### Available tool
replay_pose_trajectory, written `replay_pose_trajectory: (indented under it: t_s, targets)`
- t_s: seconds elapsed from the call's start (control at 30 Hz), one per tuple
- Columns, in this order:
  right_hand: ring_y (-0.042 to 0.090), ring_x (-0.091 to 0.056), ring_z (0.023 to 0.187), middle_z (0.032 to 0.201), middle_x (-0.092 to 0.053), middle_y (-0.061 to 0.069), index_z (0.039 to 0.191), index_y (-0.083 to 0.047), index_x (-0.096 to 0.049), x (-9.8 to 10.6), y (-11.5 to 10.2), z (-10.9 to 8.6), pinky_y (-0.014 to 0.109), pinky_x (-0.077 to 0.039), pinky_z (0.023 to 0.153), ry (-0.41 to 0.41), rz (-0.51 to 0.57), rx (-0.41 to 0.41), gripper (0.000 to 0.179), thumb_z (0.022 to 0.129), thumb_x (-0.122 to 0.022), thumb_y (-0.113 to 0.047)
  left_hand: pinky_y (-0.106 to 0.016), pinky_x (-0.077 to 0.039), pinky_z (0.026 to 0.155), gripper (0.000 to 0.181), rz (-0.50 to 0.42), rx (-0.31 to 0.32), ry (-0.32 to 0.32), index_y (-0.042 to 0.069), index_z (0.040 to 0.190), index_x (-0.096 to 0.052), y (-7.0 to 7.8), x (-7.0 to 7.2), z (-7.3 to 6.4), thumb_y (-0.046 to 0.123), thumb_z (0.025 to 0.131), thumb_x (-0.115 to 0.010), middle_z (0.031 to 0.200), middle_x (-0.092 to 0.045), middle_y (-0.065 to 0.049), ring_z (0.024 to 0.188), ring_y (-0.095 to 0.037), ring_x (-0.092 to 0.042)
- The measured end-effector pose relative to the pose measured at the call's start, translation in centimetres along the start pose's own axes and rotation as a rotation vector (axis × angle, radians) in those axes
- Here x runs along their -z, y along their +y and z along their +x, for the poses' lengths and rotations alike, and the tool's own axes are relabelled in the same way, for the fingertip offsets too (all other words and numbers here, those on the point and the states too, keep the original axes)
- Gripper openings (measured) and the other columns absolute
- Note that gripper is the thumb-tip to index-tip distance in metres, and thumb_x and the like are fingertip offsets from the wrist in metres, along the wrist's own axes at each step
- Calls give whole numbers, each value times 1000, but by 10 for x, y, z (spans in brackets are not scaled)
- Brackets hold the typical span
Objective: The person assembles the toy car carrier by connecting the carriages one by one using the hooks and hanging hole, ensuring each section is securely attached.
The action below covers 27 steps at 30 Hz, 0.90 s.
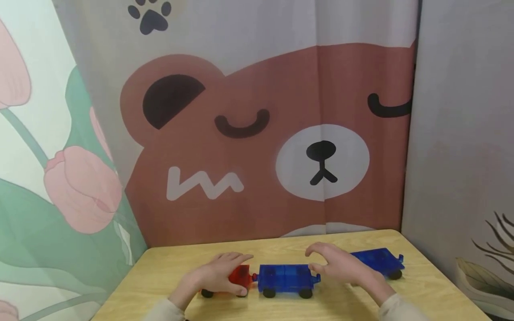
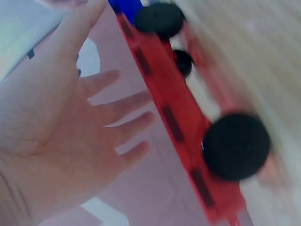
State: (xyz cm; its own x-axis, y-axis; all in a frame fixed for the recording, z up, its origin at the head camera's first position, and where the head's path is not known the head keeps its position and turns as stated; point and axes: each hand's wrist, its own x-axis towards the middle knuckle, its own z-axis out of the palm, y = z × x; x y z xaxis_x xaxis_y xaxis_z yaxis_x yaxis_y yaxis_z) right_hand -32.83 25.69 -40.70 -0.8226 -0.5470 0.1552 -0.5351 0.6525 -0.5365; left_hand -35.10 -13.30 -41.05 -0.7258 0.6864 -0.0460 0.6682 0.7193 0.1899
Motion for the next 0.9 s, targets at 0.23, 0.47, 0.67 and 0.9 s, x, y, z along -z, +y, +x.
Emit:
replay_pose_trajectory:
  t_s: [0.23, 0.47, 0.67, 0.9]
  targets:
    - [42, -52, 124, 136, -55, 16, 132, -9, -60, 31, 24, -20, 59, -46, 93, -41, -83, -62, 44, 98, -69, -36, -54, -29, 112, 66, 27, -172, 58, 32, 157, -40, 23, -10, 11, 50, 99, -64, 151, -44, 7, 140, -16, -38]
    - [55, -40, 131, 146, -43, 30, 139, -7, -58, 55, 50, -39, 72, -35, 98, -115, -55, -255, 62, 88, -81, -34, -54, -30, 112, 54, 30, -184, 39, 32, 151, -50, 30, -15, 13, 44, 100, -65, 155, -42, -1, 141, -18, -38]
    - [63, -27, 135, 153, -24, 39, 147, -5, -50, 62, 66, -45, 75, -32, 96, -174, -131, -310, 79, 75, -85, -6, -50, -37, 108, 50, 8, -160, 34, 32, 148, -53, 30, -14, 13, 40, 100, -66, 152, -43, 0, 127, -11, -52]
    - [60, -30, 135, 151, -30, 37, 146, -2, -50, 58, 75, -46, 75, -32, 96, -165, -167, -282, 80, 70, -74, 11, -45, -42, 104, 41, 40, -190, 68, 28, 145, -57, 28, -20, 16, 23, 104, -62, 146, -48, -1, 114, -3, -57]
